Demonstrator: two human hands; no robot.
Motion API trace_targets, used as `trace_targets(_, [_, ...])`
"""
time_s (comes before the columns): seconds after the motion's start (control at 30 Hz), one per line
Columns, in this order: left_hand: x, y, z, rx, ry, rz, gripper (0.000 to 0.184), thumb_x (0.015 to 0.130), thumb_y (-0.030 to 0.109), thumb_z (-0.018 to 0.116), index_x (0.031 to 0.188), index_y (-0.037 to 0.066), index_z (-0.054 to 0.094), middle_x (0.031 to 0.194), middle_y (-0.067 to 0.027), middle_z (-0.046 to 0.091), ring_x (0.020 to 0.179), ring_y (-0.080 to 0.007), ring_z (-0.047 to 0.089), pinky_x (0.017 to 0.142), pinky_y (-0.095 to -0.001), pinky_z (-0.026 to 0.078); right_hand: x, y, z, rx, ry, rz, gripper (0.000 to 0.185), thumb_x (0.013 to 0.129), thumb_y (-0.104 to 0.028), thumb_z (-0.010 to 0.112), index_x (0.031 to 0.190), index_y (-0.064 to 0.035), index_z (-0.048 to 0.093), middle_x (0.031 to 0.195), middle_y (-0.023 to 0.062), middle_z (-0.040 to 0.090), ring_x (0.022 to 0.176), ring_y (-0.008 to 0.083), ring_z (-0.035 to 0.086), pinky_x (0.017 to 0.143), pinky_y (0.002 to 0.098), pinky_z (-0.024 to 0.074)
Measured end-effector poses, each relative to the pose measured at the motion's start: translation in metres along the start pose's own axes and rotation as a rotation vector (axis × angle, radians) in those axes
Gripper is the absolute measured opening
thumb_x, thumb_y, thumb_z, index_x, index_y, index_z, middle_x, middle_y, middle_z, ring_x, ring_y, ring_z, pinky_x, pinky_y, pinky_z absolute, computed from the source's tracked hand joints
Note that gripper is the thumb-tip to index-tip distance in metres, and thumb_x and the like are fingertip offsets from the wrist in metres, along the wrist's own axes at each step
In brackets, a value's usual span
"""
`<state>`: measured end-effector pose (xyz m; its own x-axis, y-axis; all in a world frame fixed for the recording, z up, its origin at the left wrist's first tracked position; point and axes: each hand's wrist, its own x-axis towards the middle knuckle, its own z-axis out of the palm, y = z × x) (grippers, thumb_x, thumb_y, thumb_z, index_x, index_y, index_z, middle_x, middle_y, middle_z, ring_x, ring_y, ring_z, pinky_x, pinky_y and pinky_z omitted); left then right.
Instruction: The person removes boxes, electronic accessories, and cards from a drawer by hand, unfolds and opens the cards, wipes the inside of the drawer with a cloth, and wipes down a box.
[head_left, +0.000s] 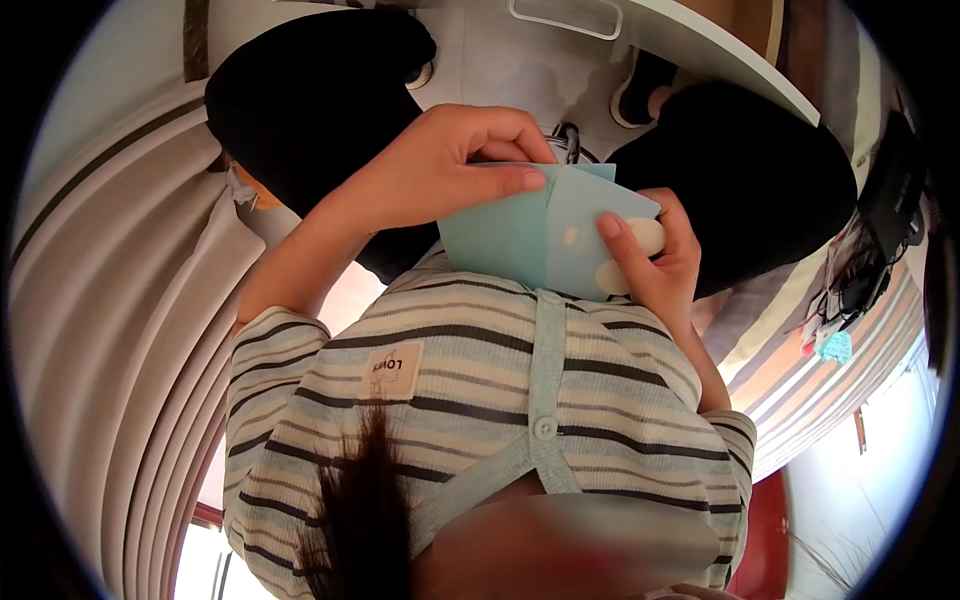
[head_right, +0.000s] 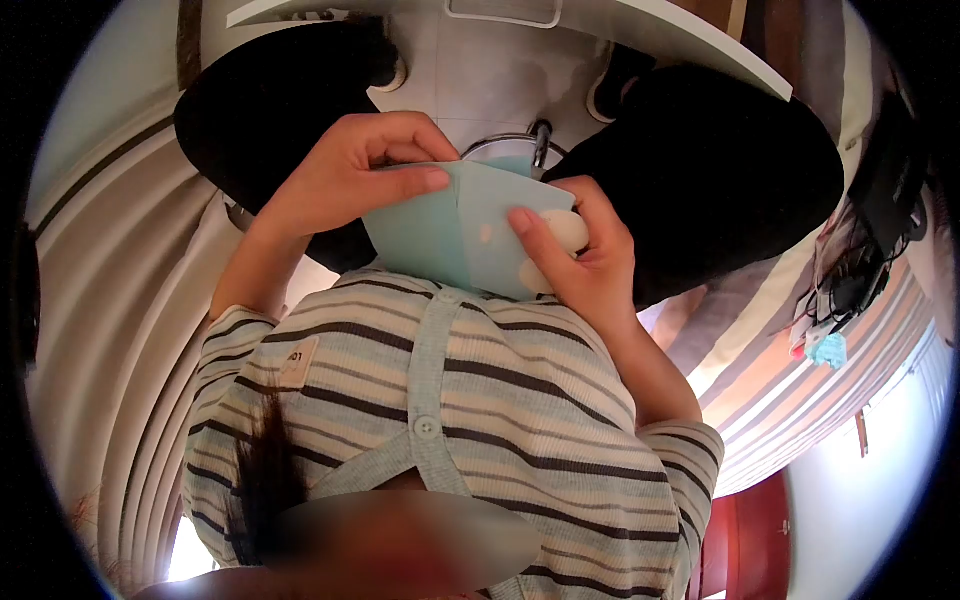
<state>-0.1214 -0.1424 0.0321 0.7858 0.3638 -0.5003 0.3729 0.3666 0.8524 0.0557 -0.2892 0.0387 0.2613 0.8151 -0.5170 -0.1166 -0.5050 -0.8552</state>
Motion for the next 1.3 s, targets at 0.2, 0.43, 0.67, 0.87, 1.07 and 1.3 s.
trace_targets(0.2, [-0.007,-0.005,0.003,-0.074,0.028,-0.006,0.016,0.085,0.012,0.061,0.095,-0.001,0.060,0.080,-0.0065,0.066,0.072,-0.0069,0.060,0.067,-0.0194,0.046,-0.002,0.000,-0.001,-0.018,-0.017,0.025,0.018,0.082,-0.016,0.067,0.087,-0.0039,0.055,0.076,0.0011,0.057,0.068,0.0064,0.052,0.062,0.0202,0.0432])
trace_targets(0.43, [-0.010,-0.007,0.004,-0.005,0.050,0.052,0.019,0.085,0.014,0.061,0.098,-0.001,0.060,0.080,-0.0070,0.067,0.073,-0.0085,0.062,0.067,-0.0202,0.048,0.001,0.005,-0.001,0.054,-0.073,0.087,0.016,0.082,-0.014,0.065,0.087,-0.0041,0.054,0.076,0.0006,0.057,0.069,0.0064,0.052,0.063,0.0202,0.0430])
trace_targets(0.67, [-0.010,-0.009,0.005,0.089,0.055,0.140,0.023,0.086,0.018,0.060,0.103,0.003,0.062,0.080,-0.0062,0.068,0.072,-0.0104,0.064,0.067,-0.0223,0.049,0.004,0.006,-0.001,0.077,-0.108,0.116,0.014,0.082,-0.013,0.064,0.087,-0.0043,0.054,0.076,0.0000,0.056,0.070,0.0062,0.052,0.063,0.0204,0.0427])
trace_targets(0.87, [-0.006,-0.005,0.000,0.207,0.015,0.162,0.022,0.087,0.016,0.058,0.104,0.003,0.061,0.080,-0.0061,0.068,0.072,-0.0106,0.063,0.067,-0.0219,0.049,0.009,-0.006,-0.003,0.010,-0.165,0.041,0.015,0.084,-0.016,0.063,0.090,-0.0045,0.055,0.076,0.0011,0.056,0.070,0.0071,0.052,0.063,0.0211,0.0428])
trace_targets(1.07, [-0.001,-0.011,-0.001,0.021,-0.047,0.098,0.021,0.088,0.014,0.055,0.105,0.002,0.060,0.085,-0.0065,0.067,0.074,-0.0107,0.063,0.068,-0.0222,0.049,0.023,-0.006,-0.018,-0.112,-0.359,0.031,0.018,0.087,-0.021,0.060,0.092,-0.0048,0.054,0.078,0.0028,0.056,0.072,0.0089,0.053,0.065,0.0215,0.0428])
trace_targets(1.3, [0.004,-0.008,-0.002,0.220,-0.069,0.184,0.021,0.089,0.013,0.053,0.106,0.001,0.059,0.084,-0.0068,0.067,0.077,-0.0116,0.064,0.069,-0.0224,0.049,0.034,-0.004,-0.016,-0.134,-0.459,0.013,0.020,0.087,-0.023,0.060,0.092,-0.0049,0.054,0.078,0.0028,0.055,0.071,0.0095,0.053,0.064,0.0230,0.0433])
